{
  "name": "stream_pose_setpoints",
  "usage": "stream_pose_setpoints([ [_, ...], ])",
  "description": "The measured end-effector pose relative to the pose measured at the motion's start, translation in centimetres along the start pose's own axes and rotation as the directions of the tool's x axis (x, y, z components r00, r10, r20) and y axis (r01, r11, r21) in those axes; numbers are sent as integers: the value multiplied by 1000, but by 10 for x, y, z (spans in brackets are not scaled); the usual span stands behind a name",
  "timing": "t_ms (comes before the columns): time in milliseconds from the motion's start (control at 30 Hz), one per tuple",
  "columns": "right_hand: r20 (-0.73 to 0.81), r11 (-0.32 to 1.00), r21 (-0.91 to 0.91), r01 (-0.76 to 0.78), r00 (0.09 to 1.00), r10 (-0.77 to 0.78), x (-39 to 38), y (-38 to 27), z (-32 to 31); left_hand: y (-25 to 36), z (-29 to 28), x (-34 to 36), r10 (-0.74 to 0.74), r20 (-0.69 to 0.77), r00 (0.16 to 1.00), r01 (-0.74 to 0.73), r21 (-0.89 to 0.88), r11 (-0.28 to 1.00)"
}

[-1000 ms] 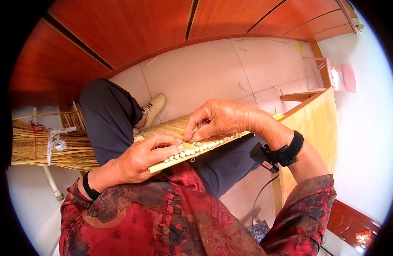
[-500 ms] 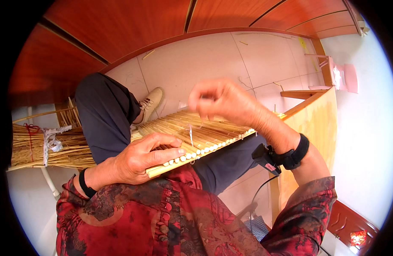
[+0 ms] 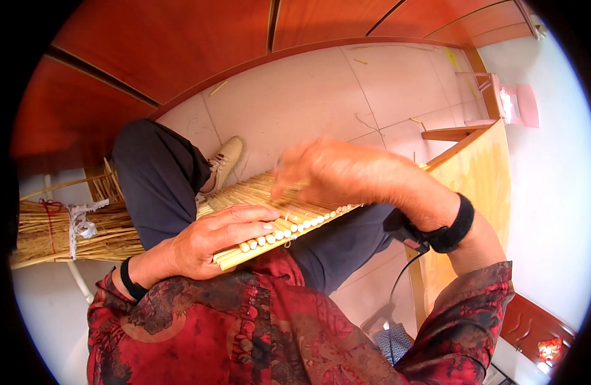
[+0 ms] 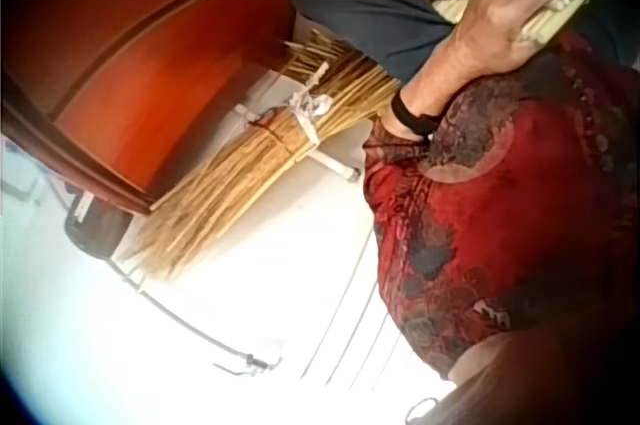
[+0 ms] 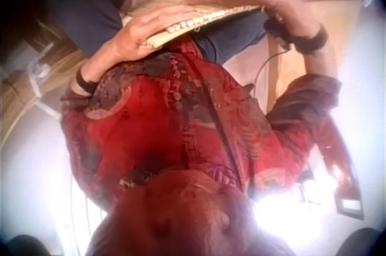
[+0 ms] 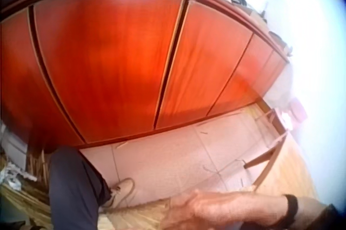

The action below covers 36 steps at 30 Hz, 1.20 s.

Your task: The person is using a needle and thread to sew along the edge of a bamboo mat, joining individual bamboo slats together by weaving the thread through pre-drilled holes in the slats.

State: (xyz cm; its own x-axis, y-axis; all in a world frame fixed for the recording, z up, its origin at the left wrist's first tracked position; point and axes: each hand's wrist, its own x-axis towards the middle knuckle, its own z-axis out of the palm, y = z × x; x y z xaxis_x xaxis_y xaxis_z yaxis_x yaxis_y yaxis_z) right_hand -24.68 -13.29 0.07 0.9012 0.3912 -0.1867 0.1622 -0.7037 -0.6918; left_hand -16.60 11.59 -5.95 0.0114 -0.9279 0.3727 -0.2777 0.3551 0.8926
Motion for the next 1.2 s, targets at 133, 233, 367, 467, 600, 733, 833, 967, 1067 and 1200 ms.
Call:
stream_pose_setpoints([
  [133, 279, 934, 345, -90, 960, -10, 5, -2, 9, 3, -2, 0, -8, 3, 1000, 8, 60, 998],
  [233, 365, 990, 90, -106, 929, 66, 6, -4, 6, 1, -1, -1, -6, -9, 1000, 7, 83, 996],
  [367, 172, 949, 293, -116, 983, 67, 4, -5, 10, 3, -4, 2, -25, -10, 1000, 26, 64, 998],
  [467, 133, 711, 659, -248, 968, 214, 7, -15, 0, -5, -3, 3, -4, 32, 999, 6, -69, 998],
  [600, -43, 973, 225, -51, 997, 62, 11, -14, -5, -3, -5, 10, -27, 77, 997, 36, -117, 992],
  [733, 8, 698, 671, -253, 943, 334, 24, -24, -17, -7, -16, 12, -69, 101, 993, 80, -117, 990],
  [833, -26, 595, 769, -233, 919, 394, 30, -22, -13, 3, -28, 18, -288, 102, 952, 298, -95, 950],
  [967, -55, 493, 844, -211, 881, 471, 47, -10, -22, -1, -36, 21, -262, 47, 964, 265, -87, 960],
  [1067, -123, 409, 903, -135, 829, 545, 58, 5, -26, -2, -30, 17, -337, 94, 937, 344, -81, 935],
  [1200, -393, 394, 901, 184, 732, 556, 58, 3, -64, -4, -22, 22, -167, 142, 976, 170, -15, 985],
])
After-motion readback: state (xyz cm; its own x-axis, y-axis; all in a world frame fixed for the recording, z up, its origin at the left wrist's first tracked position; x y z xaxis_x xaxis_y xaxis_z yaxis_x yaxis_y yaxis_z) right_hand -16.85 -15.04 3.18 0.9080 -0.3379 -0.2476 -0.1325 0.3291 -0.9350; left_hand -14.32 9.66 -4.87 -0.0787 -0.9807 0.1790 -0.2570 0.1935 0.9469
